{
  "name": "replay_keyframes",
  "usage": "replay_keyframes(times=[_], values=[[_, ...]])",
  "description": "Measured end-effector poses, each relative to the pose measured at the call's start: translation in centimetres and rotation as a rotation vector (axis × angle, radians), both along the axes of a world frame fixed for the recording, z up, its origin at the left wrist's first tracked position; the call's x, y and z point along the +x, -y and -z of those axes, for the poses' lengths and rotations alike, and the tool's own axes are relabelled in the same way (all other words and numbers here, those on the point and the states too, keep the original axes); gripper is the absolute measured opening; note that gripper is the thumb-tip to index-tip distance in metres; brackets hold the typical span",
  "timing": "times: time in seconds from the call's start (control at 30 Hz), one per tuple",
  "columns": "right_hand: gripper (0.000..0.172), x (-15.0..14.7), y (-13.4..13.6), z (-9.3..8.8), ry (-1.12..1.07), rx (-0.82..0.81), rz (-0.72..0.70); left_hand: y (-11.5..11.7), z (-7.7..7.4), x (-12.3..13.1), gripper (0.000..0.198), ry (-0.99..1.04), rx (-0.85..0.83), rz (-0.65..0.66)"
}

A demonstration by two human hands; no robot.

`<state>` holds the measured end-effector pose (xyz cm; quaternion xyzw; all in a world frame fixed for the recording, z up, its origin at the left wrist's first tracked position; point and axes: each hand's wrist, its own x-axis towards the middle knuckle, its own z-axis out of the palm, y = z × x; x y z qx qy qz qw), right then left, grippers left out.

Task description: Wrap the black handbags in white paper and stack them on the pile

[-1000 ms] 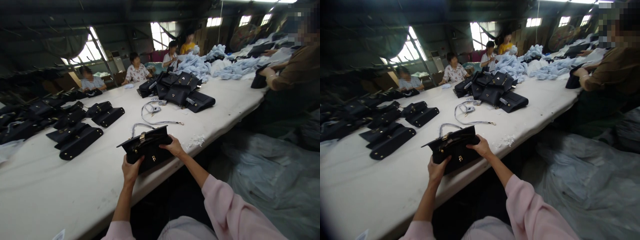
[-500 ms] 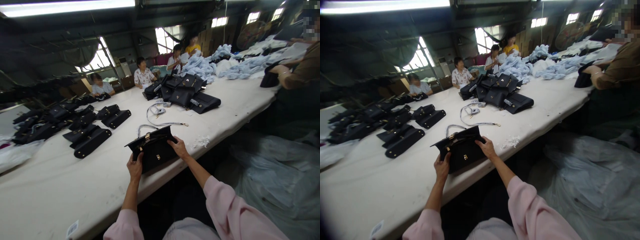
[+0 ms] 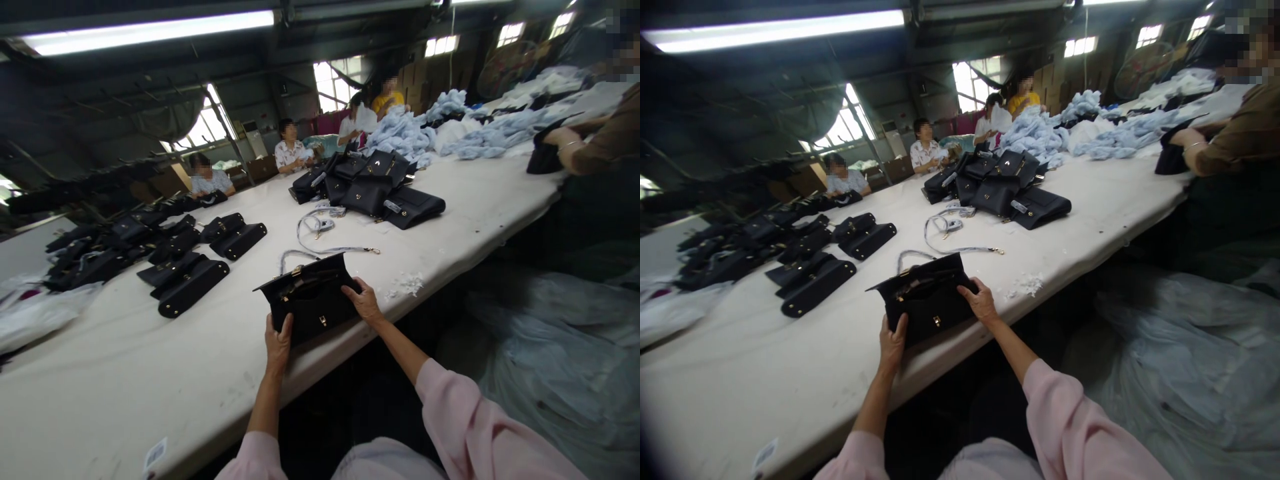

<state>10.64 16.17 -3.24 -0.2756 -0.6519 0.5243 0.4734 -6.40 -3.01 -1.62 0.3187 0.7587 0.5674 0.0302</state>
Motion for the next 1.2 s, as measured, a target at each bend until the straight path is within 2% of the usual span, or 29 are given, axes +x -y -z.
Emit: replay_keyframes(times=[0.17,0.33,0.4,0.57,0.73,1.0,1.2], values=[[0.051,0.9,0.0,0.1,0.027,-0.024,-0.096,1.5,0.6,0.2,0.074,0.058,-0.045,0.104],[0.09,2.8,-0.5,-0.4,0.193,0.039,-0.287,2.0,0.3,0.5,0.089,0.08,-0.142,0.141],[0.087,3.0,-0.5,-0.4,0.238,0.055,-0.273,1.9,0.1,0.7,0.088,0.079,-0.153,0.098],[0.061,1.4,-0.9,-0.1,0.293,0.078,-0.155,0.7,-0.5,0.2,0.074,0.091,-0.137,0.037],[0.058,0.0,-1.6,-0.3,0.304,0.125,-0.137,-0.2,-0.6,-1.0,0.07,0.09,-0.131,0.017],[0.09,1.6,-1.0,-0.8,0.201,0.116,-0.236,1.2,0.8,-0.8,0.071,0.086,-0.108,0.047],[0.113,1.6,-1.5,0.1,0.18,0.143,-0.272,1.7,1.4,-1.0,0.083,0.061,-0.052,0.079]])
